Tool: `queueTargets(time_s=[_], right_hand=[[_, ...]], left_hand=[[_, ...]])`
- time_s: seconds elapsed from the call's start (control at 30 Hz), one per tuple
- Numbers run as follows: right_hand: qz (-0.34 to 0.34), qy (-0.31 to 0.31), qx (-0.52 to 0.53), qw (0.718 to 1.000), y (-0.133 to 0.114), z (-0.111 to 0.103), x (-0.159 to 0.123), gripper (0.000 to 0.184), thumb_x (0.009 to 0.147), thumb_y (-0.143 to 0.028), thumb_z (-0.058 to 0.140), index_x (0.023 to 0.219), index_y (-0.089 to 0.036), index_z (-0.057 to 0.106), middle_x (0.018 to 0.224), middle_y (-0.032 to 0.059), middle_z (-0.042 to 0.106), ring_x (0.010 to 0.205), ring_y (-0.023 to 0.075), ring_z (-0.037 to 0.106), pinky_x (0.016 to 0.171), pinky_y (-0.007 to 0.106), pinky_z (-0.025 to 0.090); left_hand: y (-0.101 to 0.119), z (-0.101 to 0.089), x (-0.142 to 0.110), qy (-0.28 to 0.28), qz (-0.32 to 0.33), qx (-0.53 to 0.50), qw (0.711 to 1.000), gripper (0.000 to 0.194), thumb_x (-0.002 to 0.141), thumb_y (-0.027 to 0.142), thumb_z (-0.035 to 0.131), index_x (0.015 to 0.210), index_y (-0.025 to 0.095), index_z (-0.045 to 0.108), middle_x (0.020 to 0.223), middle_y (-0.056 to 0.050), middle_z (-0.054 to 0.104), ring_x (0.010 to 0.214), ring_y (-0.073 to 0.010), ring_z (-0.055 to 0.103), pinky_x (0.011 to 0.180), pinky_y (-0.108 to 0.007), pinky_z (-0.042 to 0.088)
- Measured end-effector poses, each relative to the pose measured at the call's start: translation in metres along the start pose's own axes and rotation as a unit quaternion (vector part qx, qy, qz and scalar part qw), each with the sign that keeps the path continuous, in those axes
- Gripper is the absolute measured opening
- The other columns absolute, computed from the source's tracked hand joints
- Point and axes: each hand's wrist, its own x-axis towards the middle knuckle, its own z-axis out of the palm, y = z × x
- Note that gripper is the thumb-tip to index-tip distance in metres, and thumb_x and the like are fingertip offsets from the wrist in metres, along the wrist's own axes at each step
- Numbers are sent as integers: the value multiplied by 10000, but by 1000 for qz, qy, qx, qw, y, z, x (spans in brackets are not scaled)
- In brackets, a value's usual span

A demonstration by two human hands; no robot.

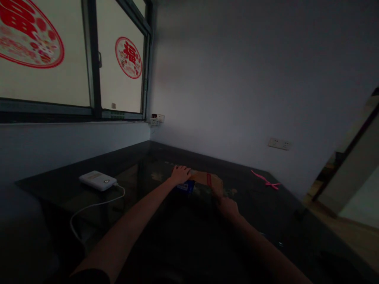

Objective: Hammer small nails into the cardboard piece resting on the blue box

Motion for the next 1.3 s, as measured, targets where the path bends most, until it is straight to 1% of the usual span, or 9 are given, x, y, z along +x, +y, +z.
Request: queueTargets(time_s=[0.2, 0.33, 0.53, 0.67, 0.83, 1.03, 1.17, 1.23, 1.3], right_hand=[[8, -86, -58, 995, 44, -20, -50, 322, 920, -351, 502, 1181, -169, 556, 1033, 63, 646, 843, 177, 642, 749, 389, 531], [33, -102, -80, 991, 65, -29, -86, 384, 953, -352, 422, 1303, -211, 489, 1021, 78, 678, 847, 206, 668, 742, 415, 529], [86, -105, -83, 987, 84, -38, -144, 447, 960, -297, 279, 1373, -267, 447, 999, 129, 718, 868, 310, 691, 658, 414, 514], [112, -97, -67, 987, 90, -44, -170, 426, 949, -282, 274, 1277, -276, 546, 1028, 115, 716, 884, 316, 690, 664, 410, 509], [152, -85, -52, 983, 93, -41, -177, 424, 940, -273, 285, 1081, -143, 663, 959, 190, 721, 863, 349, 691, 652, 419, 506], [185, -61, -21, 981, 93, -37, -172, 439, 942, -359, 303, 1040, -162, 683, 970, 174, 721, 878, 329, 689, 666, 395, 497], [190, -45, 6, 981, 98, -35, -173, 449, 930, -409, 317, 967, -182, 702, 988, 160, 708, 864, 323, 687, 632, 371, 483], [191, -32, 19, 981, 102, -33, -175, 455, 931, -418, 309, 938, -183, 699, 995, 149, 698, 844, 306, 689, 608, 350, 472], [189, -14, 33, 981, 105, -31, -176, 446, 936, -409, 298, 946, -189, 686, 1023, 136, 682, 836, 283, 686, 600, 333, 463]], left_hand=[[44, 10, -13, -16, 22, 40, 999, 396, 891, 351, 356, 1232, 262, 539, 1290, -70, 540, 1215, -267, 430, 1073, -518, 167], [71, 11, -31, -5, 56, 95, 994, 422, 914, 340, 301, 1267, 239, 511, 1263, -83, 559, 1185, -257, 458, 1040, -505, 238], [118, 5, -68, -13, 86, 87, 992, 424, 904, 330, 331, 1268, 211, 515, 1225, -96, 577, 1145, -272, 482, 1024, -504, 252], [153, -3, -97, -19, 91, 59, 994, 416, 892, 305, 345, 1254, 186, 512, 1178, -108, 591, 1130, -274, 485, 1010, -489, 273], [185, -15, -125, -22, 58, 31, 998, 376, 876, 300, 377, 1199, 145, 493, 1128, -125, 607, 1124, -287, 483, 1027, -507, 239], [188, -27, -127, -57, 49, 37, 996, 284, 889, 330, 366, 1049, 150, 518, 1060, -124, 630, 1078, -294, 513, 969, -509, 295], [176, -42, -119, -133, 83, 17, 988, 398, 902, 488, 314, 1020, 176, 531, 1060, -112, 632, 1073, -293, 525, 943, -488, 318], [166, -50, -115, -189, 115, 0, 975, 503, 830, 623, 386, 1053, 195, 528, 1082, -103, 623, 1084, -297, 520, 955, -478, 314], [154, -56, -111, -232, 150, -17, 961, 600, 717, 678, 526, 1109, 223, 513, 1121, -83, 609, 1112, -297, 502, 986, -472, 289]])
